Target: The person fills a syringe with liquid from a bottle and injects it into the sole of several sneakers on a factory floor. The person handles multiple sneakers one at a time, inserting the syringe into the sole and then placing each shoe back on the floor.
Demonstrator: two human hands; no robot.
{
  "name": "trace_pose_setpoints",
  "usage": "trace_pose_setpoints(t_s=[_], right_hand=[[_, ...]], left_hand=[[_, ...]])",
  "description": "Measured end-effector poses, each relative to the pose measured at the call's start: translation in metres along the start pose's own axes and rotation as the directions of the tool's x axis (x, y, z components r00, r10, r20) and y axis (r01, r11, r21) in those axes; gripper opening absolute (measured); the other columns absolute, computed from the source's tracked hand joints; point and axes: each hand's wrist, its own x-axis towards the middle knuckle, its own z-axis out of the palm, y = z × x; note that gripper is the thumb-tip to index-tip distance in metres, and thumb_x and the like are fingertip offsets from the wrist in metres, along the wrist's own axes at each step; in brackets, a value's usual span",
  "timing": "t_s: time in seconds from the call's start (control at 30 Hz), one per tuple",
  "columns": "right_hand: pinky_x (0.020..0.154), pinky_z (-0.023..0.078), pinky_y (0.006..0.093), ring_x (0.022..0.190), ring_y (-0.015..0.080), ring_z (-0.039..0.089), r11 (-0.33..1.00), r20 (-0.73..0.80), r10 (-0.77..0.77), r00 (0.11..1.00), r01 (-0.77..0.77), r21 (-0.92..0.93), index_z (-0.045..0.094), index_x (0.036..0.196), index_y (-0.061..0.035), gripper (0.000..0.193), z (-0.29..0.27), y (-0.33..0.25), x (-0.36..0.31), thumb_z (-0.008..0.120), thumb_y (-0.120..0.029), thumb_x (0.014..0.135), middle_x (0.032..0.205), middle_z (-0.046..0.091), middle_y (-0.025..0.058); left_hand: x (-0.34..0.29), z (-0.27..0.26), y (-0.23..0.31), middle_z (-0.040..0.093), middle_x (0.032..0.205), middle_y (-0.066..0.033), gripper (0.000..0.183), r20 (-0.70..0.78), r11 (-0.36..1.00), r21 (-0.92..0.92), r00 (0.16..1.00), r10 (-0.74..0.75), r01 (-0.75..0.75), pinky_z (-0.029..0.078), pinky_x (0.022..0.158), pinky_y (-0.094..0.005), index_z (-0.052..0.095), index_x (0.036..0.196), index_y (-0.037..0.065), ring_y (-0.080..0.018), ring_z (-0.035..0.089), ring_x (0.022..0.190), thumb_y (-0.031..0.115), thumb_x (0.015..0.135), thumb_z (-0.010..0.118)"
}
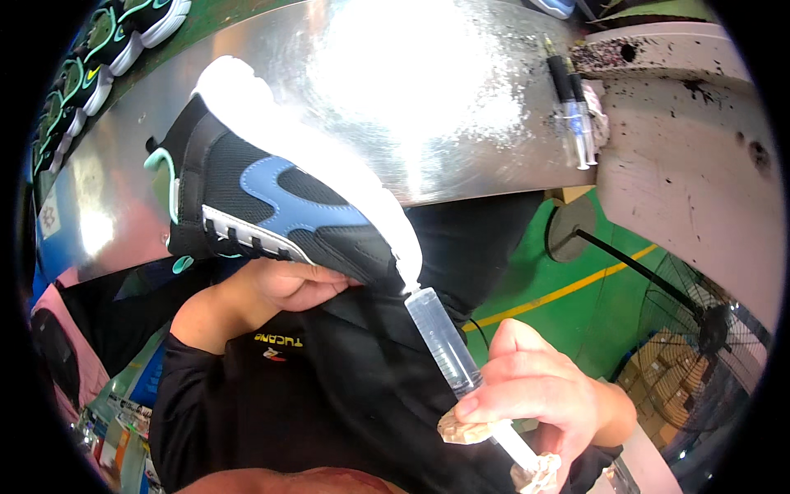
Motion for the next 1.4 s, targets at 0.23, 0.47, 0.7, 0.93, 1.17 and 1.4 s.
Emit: trace_pose_setpoints(t_s=[0.23,0.47,0.7,0.93,1.17,1.4], right_hand=[[0.066,0.028,0.031,0.075,0.0186,0.048,0.965,-0.038,-0.151,0.988,0.139,-0.221,0.054,0.112,-0.008,0.086,0.003,0.014,-0.013,0.082,-0.062,0.05,0.094,0.059,0.0095],[0.061,0.03,0.0293,0.071,0.015,0.046,0.868,-0.071,-0.307,0.949,0.248,-0.431,0.057,0.109,-0.0023,0.072,0.018,0.033,-0.005,0.075,-0.056,0.064,0.096,0.064,0.0033],[0.055,0.031,0.0273,0.057,0.0131,0.041,0.631,-0.024,-0.45,0.893,0.299,-0.716,0.058,0.104,-0.0041,0.054,0.03,0.049,0.012,0.071,-0.046,0.072,0.086,0.063,0.0008],[0.054,0.03,0.0279,0.054,0.0146,0.036,0.482,0.038,-0.451,0.892,0.279,-0.83,0.058,0.104,-0.0061,0.051,0.031,0.063,0.01,0.072,-0.042,0.07,0.076,0.058,0.0011],[0.053,0.031,0.0296,0.057,0.0174,0.038,0.48,0.034,-0.487,0.873,0.3,-0.824,0.057,0.107,-0.0063,0.056,0.027,0.064,0.01,0.073,-0.045,0.069,0.077,0.056,0.0022],[0.074,0.039,0.0412,0.083,0.0272,0.047,0.499,-0.118,-0.507,0.854,0.179,-0.848,0.041,0.12,-0.0089,0.086,-0.009,0.088,0.006,0.077,-0.059,0.059,0.094,0.05,0.0098]], left_hand=[[0.033,-0.001,0.004,0.054,0.126,-0.0107,0.036,-0.013,0.999,0.04,1.0,0.014,-0.014,0.036,0.106,-0.0387,0.051,0.124,0.002,-0.0226,0.049,0.12,-0.001,0.088,0.053],[0.05,0.01,0.011,0.057,0.122,-0.0109,0.032,-0.061,0.997,0.042,0.996,0.07,-0.068,0.039,0.104,-0.0412,0.056,0.119,0.004,-0.0248,0.051,0.118,-0.001,0.088,0.053],[0.052,0.023,0.015,0.062,0.112,-0.0076,0.027,-0.133,0.997,-0.04,0.99,0.055,-0.06,0.047,0.094,-0.0344,0.059,0.113,0.004,-0.0187,0.058,0.106,0.001,0.086,0.059],[0.057,0.024,0.012,0.056,0.122,-0.0169,0.037,-0.092,0.991,0.057,0.988,0.123,-0.118,0.054,0.089,-0.0304,0.048,0.126,0.0,-0.031,0.054,0.114,0.009,0.091,0.055],[0.062,0.033,0.014,0.056,0.121,-0.0179,0.037,-0.149,0.985,0.093,0.976,0.16,-0.147,0.055,0.086,-0.0316,0.047,0.125,-0.002,-0.0315,0.055,0.113,0.008,0.09,0.055],[-0.017,0.04,0.031,0.053,0.124,-0.0128,0.06,-0.296,0.987,0.098,0.943,0.153,-0.13,0.044,0.096,-0.0428,0.043,0.13,0.004,-0.0275,0.053,0.114,-0.005,0.073,0.061]])
